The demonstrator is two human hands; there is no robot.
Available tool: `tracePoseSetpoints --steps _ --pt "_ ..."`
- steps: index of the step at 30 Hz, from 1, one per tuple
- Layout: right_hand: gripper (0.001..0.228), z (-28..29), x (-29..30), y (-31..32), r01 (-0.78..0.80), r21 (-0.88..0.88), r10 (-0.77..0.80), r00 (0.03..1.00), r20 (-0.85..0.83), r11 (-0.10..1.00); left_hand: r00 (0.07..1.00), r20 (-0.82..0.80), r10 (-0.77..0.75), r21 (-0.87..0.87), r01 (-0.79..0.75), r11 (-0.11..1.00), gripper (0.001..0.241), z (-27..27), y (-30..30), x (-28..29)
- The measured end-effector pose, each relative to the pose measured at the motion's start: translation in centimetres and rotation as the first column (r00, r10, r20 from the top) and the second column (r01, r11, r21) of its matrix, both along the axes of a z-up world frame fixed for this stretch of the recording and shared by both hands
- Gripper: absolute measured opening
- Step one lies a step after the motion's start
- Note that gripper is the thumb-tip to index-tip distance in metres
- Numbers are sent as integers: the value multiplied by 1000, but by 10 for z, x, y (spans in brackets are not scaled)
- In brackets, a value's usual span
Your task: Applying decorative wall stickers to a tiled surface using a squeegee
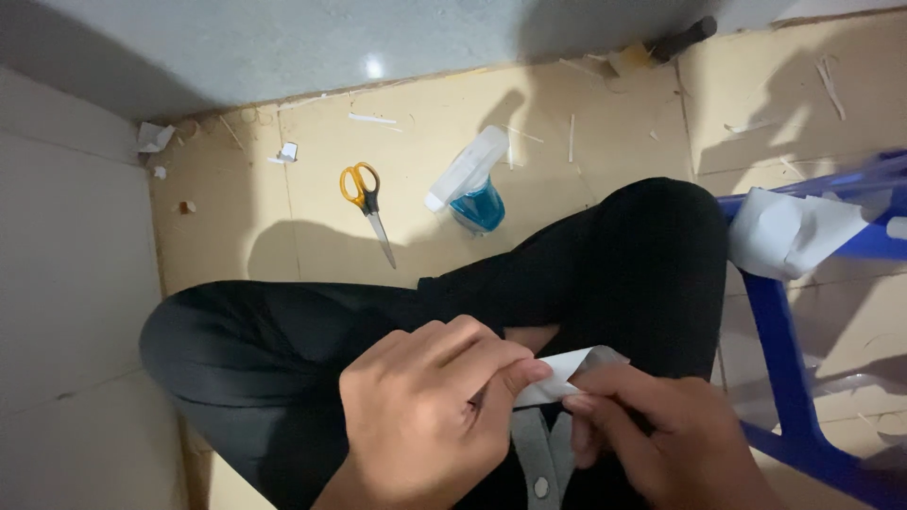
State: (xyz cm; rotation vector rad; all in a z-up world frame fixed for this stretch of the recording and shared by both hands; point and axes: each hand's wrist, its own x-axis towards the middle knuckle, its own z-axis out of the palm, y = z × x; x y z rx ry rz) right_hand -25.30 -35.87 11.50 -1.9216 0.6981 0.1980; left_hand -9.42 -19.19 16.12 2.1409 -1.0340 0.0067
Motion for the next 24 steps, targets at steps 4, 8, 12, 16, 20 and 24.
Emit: tracePoseSetpoints --steps 4,8,12,16,20,24 --pt "10 -5 -5 -4 -78 -84 79 997 13 993 1000 -11 17 -2 -17 1000 8 -2 3 6" --pt "25 -4 -9 -4 -56 7 51 950 307 998 982 -159 104 -17 -108 994 7 4 16 28" --pt "19 15 -3 0 48 52 -61 951 305 998 913 -407 24 -117 -79 990 3 10 21 31" --pt "31 7 -5 5 83 138 -115 963 244 987 979 -204 9 -80 -26 996 4 16 12 27" --pt "65 13 3 15 60 145 -98 959 267 988 997 -81 9 -48 -13 999 3 15 8 18" --pt "76 13 13 26 49 -58 -29 951 306 997 1000 -8 -7 -68 7 998 4 14 8 13"
